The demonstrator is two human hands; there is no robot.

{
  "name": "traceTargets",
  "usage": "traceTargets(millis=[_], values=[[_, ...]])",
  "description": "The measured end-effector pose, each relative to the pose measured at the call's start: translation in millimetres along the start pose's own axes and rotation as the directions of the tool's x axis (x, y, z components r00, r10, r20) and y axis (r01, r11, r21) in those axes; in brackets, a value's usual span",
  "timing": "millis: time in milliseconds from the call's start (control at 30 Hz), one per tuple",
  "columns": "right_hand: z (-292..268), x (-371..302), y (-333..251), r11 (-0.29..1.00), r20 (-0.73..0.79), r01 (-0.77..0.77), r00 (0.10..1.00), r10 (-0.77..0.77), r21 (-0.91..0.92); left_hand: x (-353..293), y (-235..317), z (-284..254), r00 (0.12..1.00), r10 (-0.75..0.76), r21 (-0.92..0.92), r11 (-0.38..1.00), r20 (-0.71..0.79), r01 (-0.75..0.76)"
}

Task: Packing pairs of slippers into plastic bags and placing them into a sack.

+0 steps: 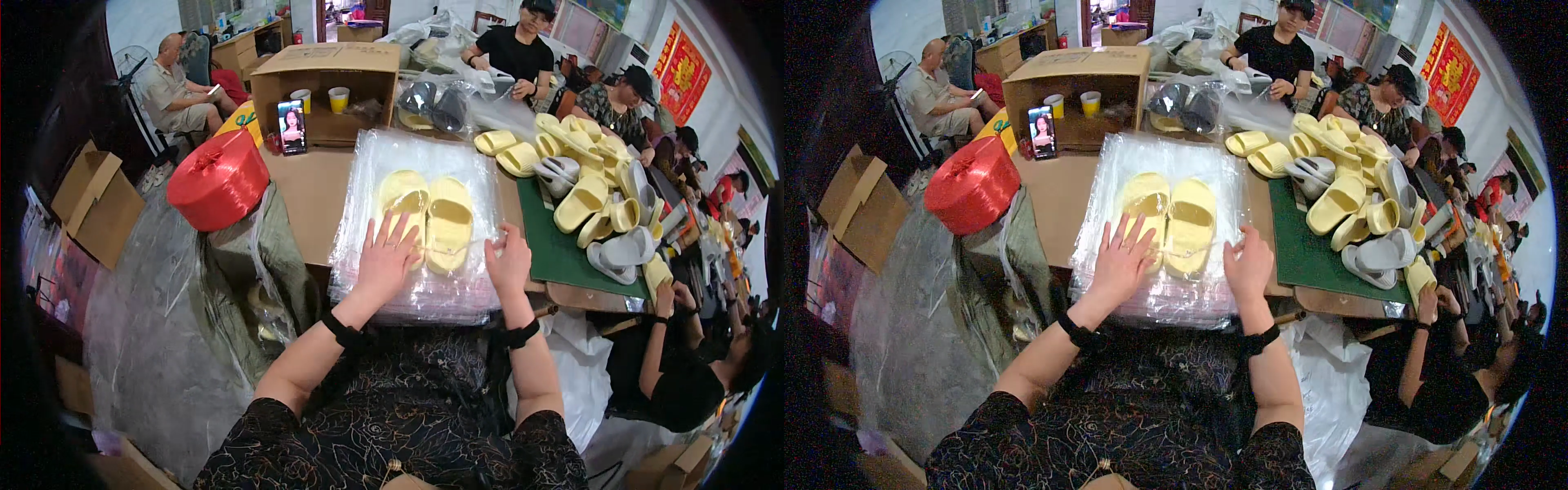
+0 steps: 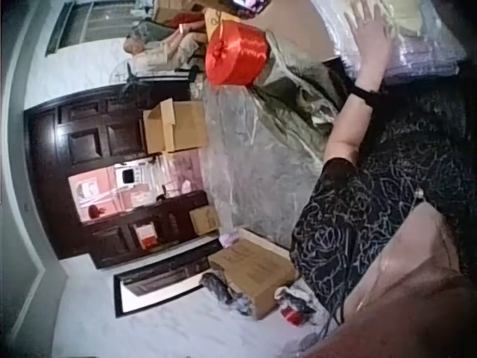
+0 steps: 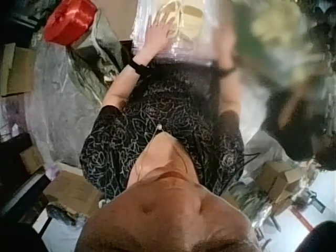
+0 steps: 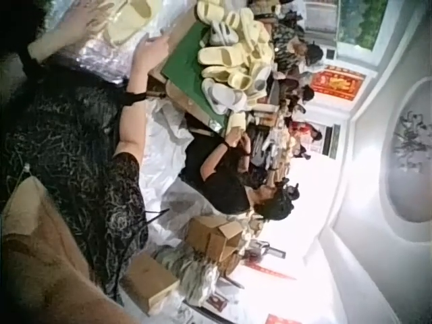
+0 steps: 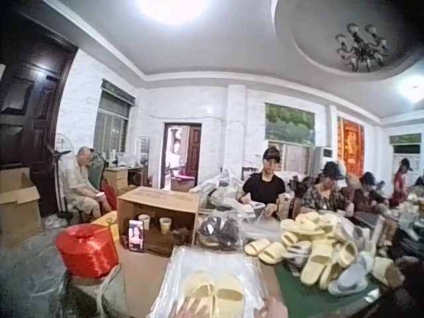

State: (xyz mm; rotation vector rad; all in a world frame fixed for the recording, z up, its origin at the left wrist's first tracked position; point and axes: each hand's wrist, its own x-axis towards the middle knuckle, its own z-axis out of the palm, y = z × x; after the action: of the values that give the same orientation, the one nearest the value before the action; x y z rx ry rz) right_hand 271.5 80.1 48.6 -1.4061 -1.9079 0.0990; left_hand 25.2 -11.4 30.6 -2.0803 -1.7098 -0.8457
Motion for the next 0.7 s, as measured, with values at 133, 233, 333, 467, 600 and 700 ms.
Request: traceTargets(millis=[133,233,333,467,600,700], values=[[-8.2,-12.1,-54.6,0.913,-0.167,0.407,0.898,-0.406,-0.035,-9.9,-11.5,26.3,0.989,-0.137,-0.020,0.990,0.057,0.138],[5.0,-27.4,-73.1,0.779,0.011,0.594,0.794,-0.608,0.199,-6.4,-7.9,22.8,0.978,-0.179,-0.042,0.982,0.105,0.184],[26.6,-42.1,-67.2,0.710,0.250,0.618,0.668,-0.701,0.339,-8.1,-18.8,29.1,0.983,-0.185,-0.157,0.970,0.017,0.185],[53.0,-40.4,-30.1,0.878,0.383,0.476,0.802,-0.458,0.052,-10.1,-25.8,34.0,0.973,-0.221,-0.052,0.975,-0.072,0.218],[57.5,-31.7,-4.7,0.959,0.364,0.281,0.890,-0.274,0.036,-7.5,-24.2,40.8,0.962,-0.271,-0.078,0.960,-0.025,0.269],[62.4,-28.1,-3.6,0.965,0.299,0.182,0.925,-0.233,0.189,-8.7,-24.6,46.0,0.926,-0.375,-0.147,0.919,-0.044,0.365]])
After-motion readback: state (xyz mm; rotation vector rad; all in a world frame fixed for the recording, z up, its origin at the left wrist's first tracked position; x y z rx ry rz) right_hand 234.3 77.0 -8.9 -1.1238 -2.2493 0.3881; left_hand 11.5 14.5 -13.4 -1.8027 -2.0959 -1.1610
